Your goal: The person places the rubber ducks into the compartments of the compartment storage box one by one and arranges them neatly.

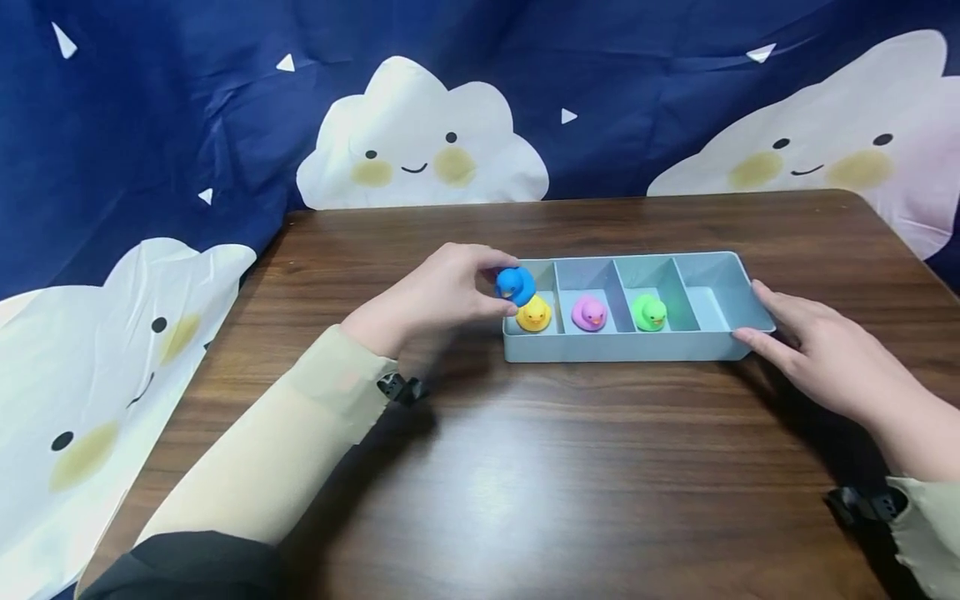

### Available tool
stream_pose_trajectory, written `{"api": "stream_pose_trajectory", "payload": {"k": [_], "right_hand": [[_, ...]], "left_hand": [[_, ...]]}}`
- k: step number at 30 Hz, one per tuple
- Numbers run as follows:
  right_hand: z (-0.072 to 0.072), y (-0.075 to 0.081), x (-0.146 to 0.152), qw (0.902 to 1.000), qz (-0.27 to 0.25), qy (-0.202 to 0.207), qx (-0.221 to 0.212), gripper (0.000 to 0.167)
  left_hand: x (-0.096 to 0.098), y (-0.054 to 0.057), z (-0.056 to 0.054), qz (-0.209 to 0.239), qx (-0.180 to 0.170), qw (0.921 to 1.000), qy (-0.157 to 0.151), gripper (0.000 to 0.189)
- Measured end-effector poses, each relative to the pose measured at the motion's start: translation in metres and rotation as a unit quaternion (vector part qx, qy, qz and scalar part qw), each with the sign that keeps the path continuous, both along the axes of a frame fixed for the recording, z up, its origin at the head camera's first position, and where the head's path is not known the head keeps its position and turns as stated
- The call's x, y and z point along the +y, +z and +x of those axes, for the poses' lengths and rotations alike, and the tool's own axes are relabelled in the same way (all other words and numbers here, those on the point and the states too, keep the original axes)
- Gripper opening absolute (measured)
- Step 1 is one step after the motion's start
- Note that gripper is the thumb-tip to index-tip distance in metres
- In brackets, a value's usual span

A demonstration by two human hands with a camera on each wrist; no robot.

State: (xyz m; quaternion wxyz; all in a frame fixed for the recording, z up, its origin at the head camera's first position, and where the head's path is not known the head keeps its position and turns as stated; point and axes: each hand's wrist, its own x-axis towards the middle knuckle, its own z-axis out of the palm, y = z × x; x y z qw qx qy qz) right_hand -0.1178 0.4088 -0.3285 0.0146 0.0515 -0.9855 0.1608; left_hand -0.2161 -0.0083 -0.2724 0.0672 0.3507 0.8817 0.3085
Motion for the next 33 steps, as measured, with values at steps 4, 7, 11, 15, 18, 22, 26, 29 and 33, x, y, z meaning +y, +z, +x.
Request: {"api": "stream_pose_trajectory", "payload": {"k": [4,7,11,15,18,22,26,29,33], "right_hand": [[-0.001,0.0,0.0,1.0,0.0,0.001,-0.002,0.078],[-0.001,0.0,0.001,1.0,-0.004,0.003,-0.002,0.078],[0.0,-0.001,0.003,0.9999,-0.01,0.008,-0.002,0.077],[0.002,0.0,0.006,0.9998,-0.016,0.014,0.004,0.075],[0.003,0.001,0.007,0.9997,-0.019,0.015,0.007,0.075],[0.004,0.002,0.007,0.9997,-0.02,0.012,0.005,0.076],[0.004,0.003,0.007,0.9997,-0.022,0.012,0.003,0.076],[0.003,0.004,0.007,0.9997,-0.021,0.013,0.003,0.076],[0.003,0.005,0.007,0.9998,-0.019,0.01,0.001,0.077]], "left_hand": [[0.022,0.001,-0.003,0.013,-0.005,0.9999,-0.006,0.05],[0.039,0.003,-0.005,0.013,-0.014,0.9997,-0.011,0.051],[0.06,0.007,-0.005,0.006,-0.026,0.9996,-0.009,0.049],[0.078,0.009,-0.004,-0.001,-0.035,0.9993,-0.011,0.041],[0.09,0.01,-0.003,-0.006,-0.035,0.9991,-0.021,0.036],[0.105,0.01,-0.001,-0.021,-0.027,0.9991,-0.026,0.034],[0.12,0.01,0.001,-0.041,-0.016,0.9988,-0.019,0.036],[0.131,0.008,0.002,-0.049,-0.011,0.9987,-0.012,0.036],[0.144,0.005,0.004,-0.055,-0.008,0.9984,-0.01,0.039]]}}
